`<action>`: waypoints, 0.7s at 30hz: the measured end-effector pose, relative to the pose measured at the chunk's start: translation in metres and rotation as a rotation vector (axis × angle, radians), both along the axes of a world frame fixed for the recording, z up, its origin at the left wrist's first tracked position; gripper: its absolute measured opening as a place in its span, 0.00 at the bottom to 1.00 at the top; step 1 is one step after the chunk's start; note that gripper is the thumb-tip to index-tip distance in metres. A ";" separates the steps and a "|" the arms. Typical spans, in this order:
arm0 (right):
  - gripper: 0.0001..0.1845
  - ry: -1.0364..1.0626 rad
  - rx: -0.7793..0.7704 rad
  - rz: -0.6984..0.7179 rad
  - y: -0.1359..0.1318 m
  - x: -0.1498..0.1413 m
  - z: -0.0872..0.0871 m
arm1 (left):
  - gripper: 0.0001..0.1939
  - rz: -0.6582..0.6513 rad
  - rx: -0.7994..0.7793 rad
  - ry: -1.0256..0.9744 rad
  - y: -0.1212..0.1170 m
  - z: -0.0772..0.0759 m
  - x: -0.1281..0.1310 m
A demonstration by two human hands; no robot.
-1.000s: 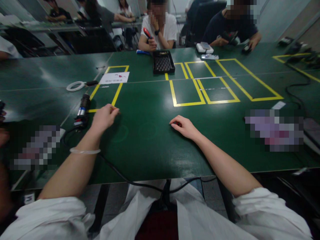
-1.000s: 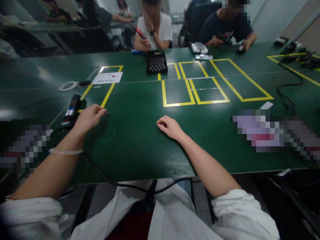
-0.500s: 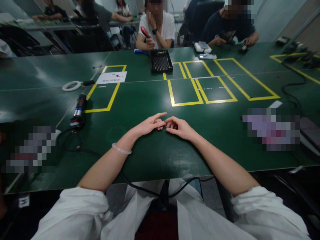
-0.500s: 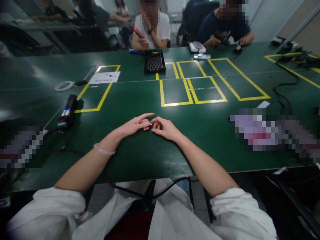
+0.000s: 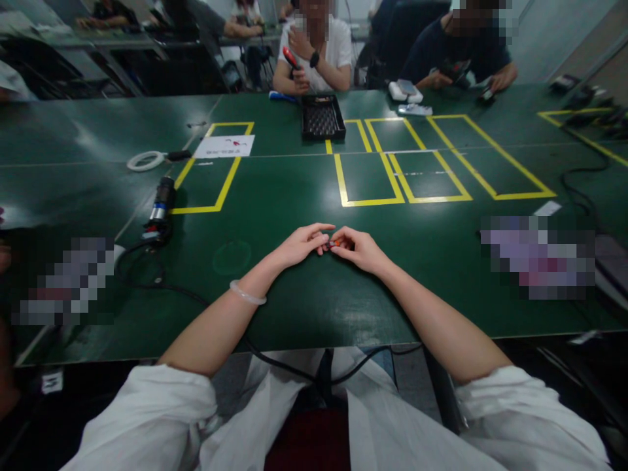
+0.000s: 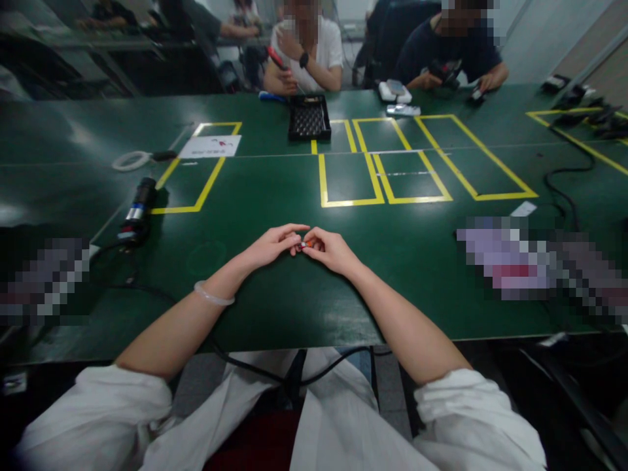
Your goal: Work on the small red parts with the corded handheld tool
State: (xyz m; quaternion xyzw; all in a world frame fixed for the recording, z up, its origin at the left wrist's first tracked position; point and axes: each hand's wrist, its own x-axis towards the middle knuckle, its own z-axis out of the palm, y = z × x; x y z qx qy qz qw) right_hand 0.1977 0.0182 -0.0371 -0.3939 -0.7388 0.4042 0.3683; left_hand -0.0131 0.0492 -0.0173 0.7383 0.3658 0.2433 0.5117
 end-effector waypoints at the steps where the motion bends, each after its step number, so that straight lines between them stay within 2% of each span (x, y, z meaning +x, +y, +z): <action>1: 0.10 -0.006 -0.001 -0.009 0.000 0.000 0.000 | 0.28 0.010 0.009 0.002 0.000 -0.001 0.000; 8: 0.09 -0.032 0.025 -0.019 -0.001 0.002 0.003 | 0.24 0.026 0.057 0.030 -0.003 -0.001 0.000; 15: 0.10 -0.060 0.055 -0.040 0.001 0.003 0.000 | 0.20 0.027 0.041 0.008 -0.003 -0.002 0.000; 21: 0.08 -0.066 0.075 -0.041 0.001 0.002 -0.001 | 0.17 0.038 0.103 0.101 -0.007 0.003 0.001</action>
